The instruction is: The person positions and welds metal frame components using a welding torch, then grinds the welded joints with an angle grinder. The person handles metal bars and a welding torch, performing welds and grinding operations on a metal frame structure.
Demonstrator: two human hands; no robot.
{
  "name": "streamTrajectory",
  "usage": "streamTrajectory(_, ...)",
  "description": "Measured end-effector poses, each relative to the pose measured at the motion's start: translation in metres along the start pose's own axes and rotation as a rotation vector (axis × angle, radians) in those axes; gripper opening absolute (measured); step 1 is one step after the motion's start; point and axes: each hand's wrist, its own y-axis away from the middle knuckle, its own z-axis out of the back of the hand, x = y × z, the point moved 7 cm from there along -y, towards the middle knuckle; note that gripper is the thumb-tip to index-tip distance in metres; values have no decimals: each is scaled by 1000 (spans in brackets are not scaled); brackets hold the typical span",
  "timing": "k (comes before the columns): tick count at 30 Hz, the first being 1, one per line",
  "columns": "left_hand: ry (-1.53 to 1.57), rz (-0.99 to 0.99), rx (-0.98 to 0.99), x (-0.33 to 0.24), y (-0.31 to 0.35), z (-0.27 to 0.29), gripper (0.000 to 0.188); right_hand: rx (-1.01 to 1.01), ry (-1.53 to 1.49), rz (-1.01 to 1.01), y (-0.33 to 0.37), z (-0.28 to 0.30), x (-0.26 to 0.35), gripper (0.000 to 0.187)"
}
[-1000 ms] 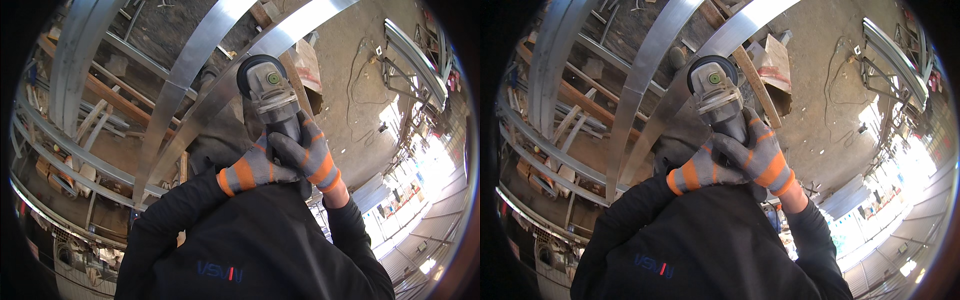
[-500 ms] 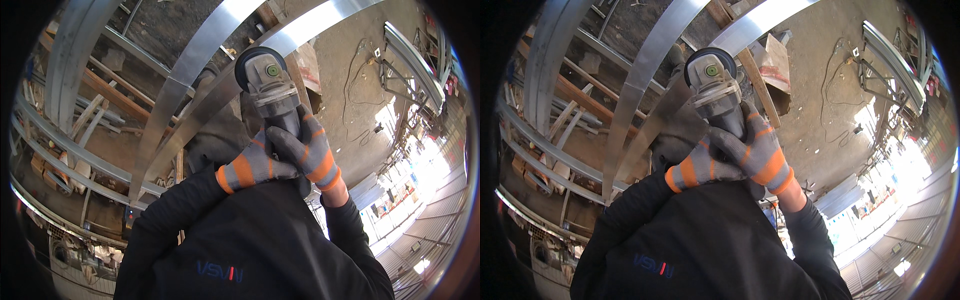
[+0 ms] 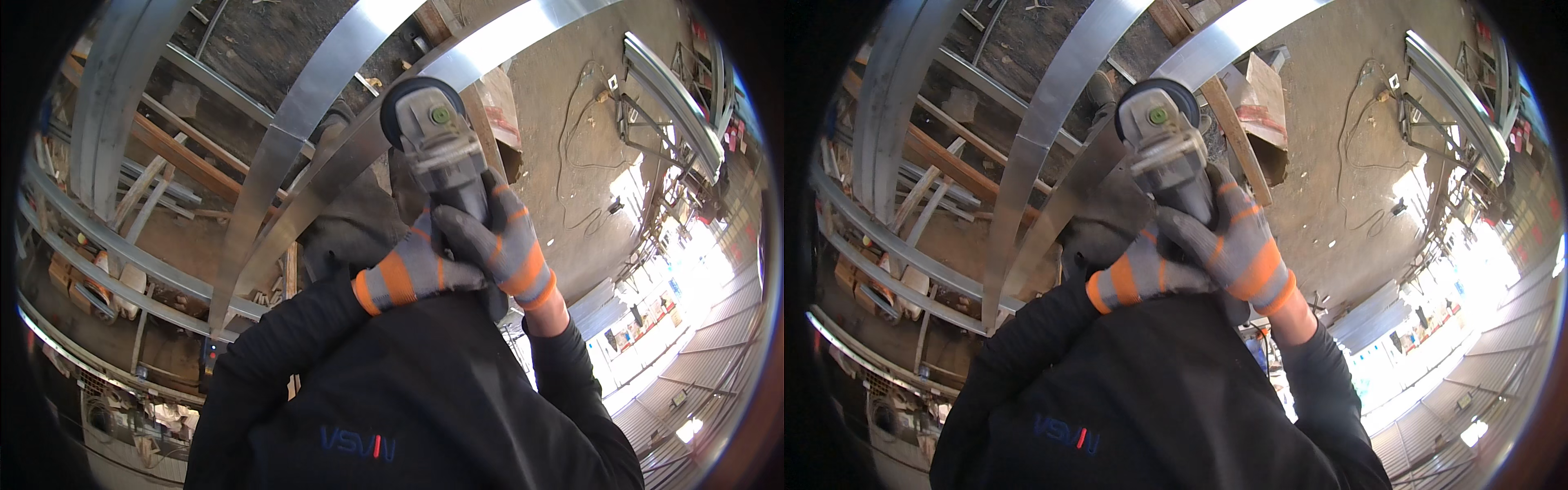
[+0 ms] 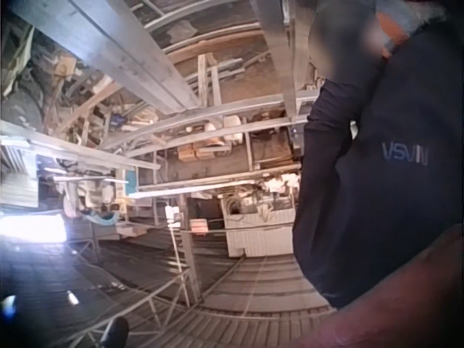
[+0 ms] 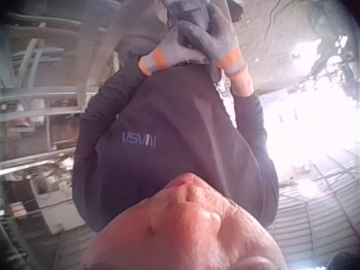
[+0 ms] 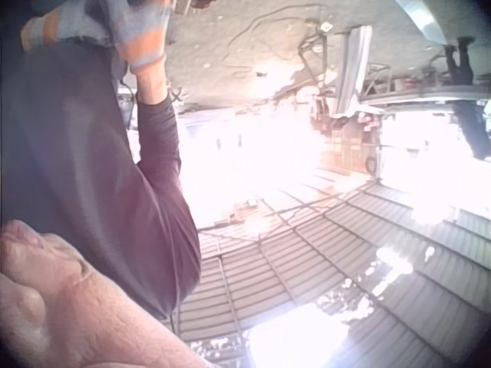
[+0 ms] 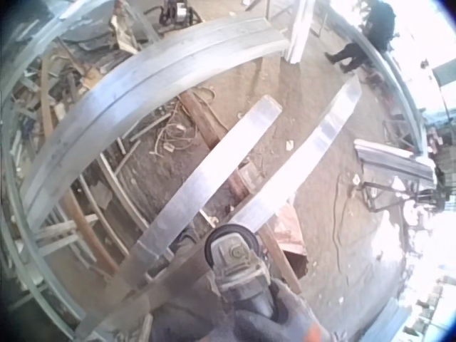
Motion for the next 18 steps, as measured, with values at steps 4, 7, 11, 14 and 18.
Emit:
streamTrajectory(4,76,-99,-50,-3,1,3,107,7,-12,13,1,4,1,55)
streamTrajectory(7,68,-46,-43,1,3,2,107,12,-31,60,1,4,4,53)
streamTrajectory(11,36,-22,3,-4,4,1,101,-29,341,415,3,-2,27,49)
streamTrajectory(14,54,-35,-44,-5,6,2,101,-90,-87,74,0,0,2,46)
streamTrajectory(18,85,-27,-19,-1,6,1,91,-35,-10,24,2,0,1,57)
